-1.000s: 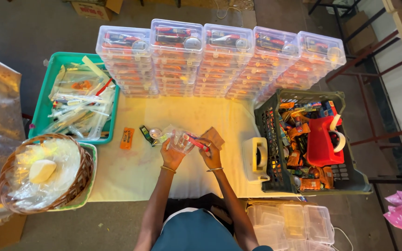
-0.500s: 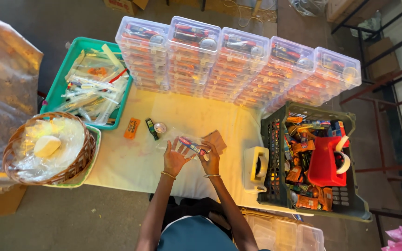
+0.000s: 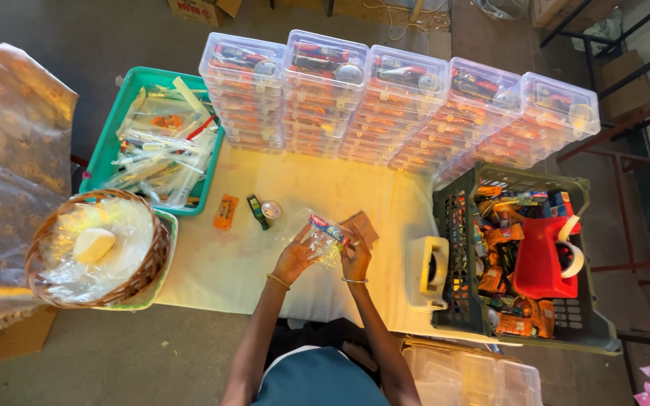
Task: The person stands at a table and organizes small items, including a small tin and packaged goods, into a clear plastic container. They handle the items with their hands, placing them into the container and then setting the container aside. The person also handles a small brown packet and a green item on the table.
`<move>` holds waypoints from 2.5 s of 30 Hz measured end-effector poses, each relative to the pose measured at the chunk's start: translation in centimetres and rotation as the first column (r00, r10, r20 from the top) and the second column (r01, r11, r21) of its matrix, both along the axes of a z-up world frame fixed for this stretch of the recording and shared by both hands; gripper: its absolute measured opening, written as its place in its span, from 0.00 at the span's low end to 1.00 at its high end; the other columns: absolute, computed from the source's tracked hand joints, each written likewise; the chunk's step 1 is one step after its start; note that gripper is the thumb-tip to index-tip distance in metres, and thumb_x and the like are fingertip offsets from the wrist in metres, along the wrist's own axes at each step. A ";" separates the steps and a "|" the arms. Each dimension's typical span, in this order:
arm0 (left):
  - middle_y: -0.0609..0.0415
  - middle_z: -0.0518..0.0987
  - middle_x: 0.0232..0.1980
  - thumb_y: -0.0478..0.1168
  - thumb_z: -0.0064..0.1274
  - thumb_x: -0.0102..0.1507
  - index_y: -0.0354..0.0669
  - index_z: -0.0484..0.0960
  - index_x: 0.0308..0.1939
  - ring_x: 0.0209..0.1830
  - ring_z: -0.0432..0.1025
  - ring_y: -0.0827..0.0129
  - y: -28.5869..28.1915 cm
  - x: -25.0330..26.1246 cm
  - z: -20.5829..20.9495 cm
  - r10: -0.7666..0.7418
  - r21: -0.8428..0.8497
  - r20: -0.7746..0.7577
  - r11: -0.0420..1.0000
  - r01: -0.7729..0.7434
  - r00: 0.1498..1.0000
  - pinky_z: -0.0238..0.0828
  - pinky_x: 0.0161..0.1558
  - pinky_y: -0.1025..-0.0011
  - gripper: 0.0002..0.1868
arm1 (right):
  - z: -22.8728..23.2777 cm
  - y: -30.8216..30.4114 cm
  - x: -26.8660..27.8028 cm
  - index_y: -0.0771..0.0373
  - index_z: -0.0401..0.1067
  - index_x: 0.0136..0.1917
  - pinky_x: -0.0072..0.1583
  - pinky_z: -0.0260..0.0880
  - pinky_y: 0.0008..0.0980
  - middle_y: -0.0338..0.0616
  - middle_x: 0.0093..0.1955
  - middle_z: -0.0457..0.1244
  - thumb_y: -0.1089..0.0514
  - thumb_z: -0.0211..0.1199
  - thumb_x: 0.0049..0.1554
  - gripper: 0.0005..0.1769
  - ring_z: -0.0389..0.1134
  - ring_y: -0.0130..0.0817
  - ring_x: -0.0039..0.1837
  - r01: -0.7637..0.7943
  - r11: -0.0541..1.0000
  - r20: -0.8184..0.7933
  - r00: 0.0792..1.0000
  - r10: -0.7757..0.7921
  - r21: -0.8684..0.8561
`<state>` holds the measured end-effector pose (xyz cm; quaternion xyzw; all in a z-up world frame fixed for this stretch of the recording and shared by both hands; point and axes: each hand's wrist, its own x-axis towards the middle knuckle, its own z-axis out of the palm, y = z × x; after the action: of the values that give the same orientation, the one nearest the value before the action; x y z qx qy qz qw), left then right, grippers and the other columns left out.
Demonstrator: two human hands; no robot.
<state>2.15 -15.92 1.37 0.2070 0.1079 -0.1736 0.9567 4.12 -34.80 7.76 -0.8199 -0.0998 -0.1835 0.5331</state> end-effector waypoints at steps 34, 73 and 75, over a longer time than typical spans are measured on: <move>0.50 0.83 0.59 0.36 0.58 0.66 0.48 0.72 0.71 0.57 0.77 0.67 6.3 1.6 -2.9 -0.427 0.381 -0.182 0.800 0.464 0.886 0.74 0.55 0.71 0.28 | -2.6 3.7 1.6 0.68 0.73 0.57 0.49 0.72 0.22 0.42 0.49 0.70 0.65 0.73 0.53 0.20 0.71 0.21 0.49 0.102 0.942 -0.281 0.960 -0.008 0.319; 0.57 0.84 0.43 0.36 0.66 0.59 0.41 0.81 0.58 0.43 0.78 0.75 8.1 3.8 1.9 -0.151 0.748 0.016 0.658 0.088 0.988 0.75 0.39 0.77 0.23 | 0.8 1.7 0.5 0.62 0.78 0.52 0.55 0.72 0.35 0.44 0.59 0.70 0.57 0.80 0.46 0.22 0.72 0.37 0.60 -0.032 0.999 -0.138 0.990 0.029 -0.021; 0.58 0.85 0.44 0.38 0.65 0.59 0.43 0.81 0.57 0.44 0.79 0.75 8.3 3.6 2.1 -0.172 0.734 -0.046 0.662 0.151 0.984 0.75 0.42 0.77 0.22 | 0.5 1.8 0.7 0.62 0.77 0.51 0.55 0.72 0.36 0.45 0.58 0.71 0.57 0.82 0.44 0.23 0.72 0.38 0.60 -0.001 0.999 -0.155 0.988 -0.006 -0.041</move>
<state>5.77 -7.66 3.47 0.5846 0.1368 -0.1968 0.7751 4.80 -32.99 8.29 -0.8426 -0.0609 -0.1179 0.5219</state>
